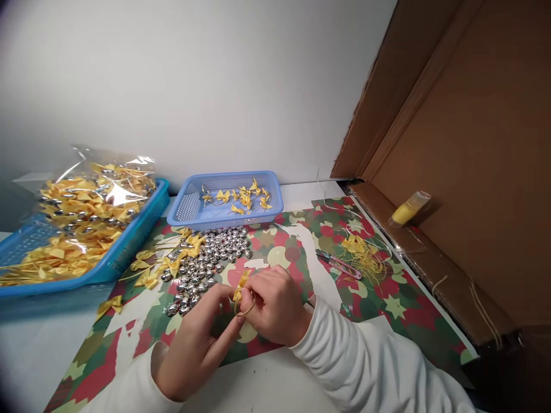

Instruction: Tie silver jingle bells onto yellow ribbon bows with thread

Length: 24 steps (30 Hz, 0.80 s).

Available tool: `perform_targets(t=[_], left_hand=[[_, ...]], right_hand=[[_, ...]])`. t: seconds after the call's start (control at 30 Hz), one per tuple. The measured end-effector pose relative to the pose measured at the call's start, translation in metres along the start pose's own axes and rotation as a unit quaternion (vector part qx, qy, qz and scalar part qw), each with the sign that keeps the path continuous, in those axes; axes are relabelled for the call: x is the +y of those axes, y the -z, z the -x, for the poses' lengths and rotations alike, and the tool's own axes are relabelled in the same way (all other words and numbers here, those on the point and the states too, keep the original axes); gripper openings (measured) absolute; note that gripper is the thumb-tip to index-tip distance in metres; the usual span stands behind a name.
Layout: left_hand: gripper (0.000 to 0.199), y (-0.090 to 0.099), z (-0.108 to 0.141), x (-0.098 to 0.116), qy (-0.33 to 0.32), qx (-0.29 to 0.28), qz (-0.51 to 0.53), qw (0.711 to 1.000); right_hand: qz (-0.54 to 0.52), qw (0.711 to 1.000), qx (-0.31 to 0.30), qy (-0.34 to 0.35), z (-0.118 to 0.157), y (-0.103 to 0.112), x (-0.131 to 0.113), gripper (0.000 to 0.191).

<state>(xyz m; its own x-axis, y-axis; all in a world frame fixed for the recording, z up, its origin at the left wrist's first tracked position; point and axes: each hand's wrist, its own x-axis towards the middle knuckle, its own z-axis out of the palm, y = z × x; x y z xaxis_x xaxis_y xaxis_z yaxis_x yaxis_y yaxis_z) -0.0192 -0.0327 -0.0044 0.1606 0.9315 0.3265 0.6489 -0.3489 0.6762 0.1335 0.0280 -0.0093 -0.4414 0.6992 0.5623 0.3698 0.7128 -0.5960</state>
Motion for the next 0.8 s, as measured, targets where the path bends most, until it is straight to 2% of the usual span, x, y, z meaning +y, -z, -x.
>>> perform_targets(t=[0.1,0.37,0.6,0.8], left_hand=[[0.006,0.0014,-0.0005,-0.0004,0.010,0.012,0.005,1.000],[0.010,-0.0002,0.0007,-0.0021,0.049,0.032,0.018,0.998],[0.014,-0.0003,0.0012,-0.0039,0.024,0.043,-0.017,0.999],[0.017,0.0023,-0.0024,-0.0023,-0.006,0.030,-0.026,0.999]], right_hand=[[-0.020,0.999,-0.029,-0.015,0.0004,0.0011,-0.0017,0.026],[-0.004,0.999,-0.047,-0.013,0.0045,0.0002,-0.0039,0.027],[0.145,0.984,0.000,0.100,0.0013,0.0025,-0.0066,0.023],[0.181,0.976,-0.018,0.117,-0.0018,0.0036,-0.0068,0.023]])
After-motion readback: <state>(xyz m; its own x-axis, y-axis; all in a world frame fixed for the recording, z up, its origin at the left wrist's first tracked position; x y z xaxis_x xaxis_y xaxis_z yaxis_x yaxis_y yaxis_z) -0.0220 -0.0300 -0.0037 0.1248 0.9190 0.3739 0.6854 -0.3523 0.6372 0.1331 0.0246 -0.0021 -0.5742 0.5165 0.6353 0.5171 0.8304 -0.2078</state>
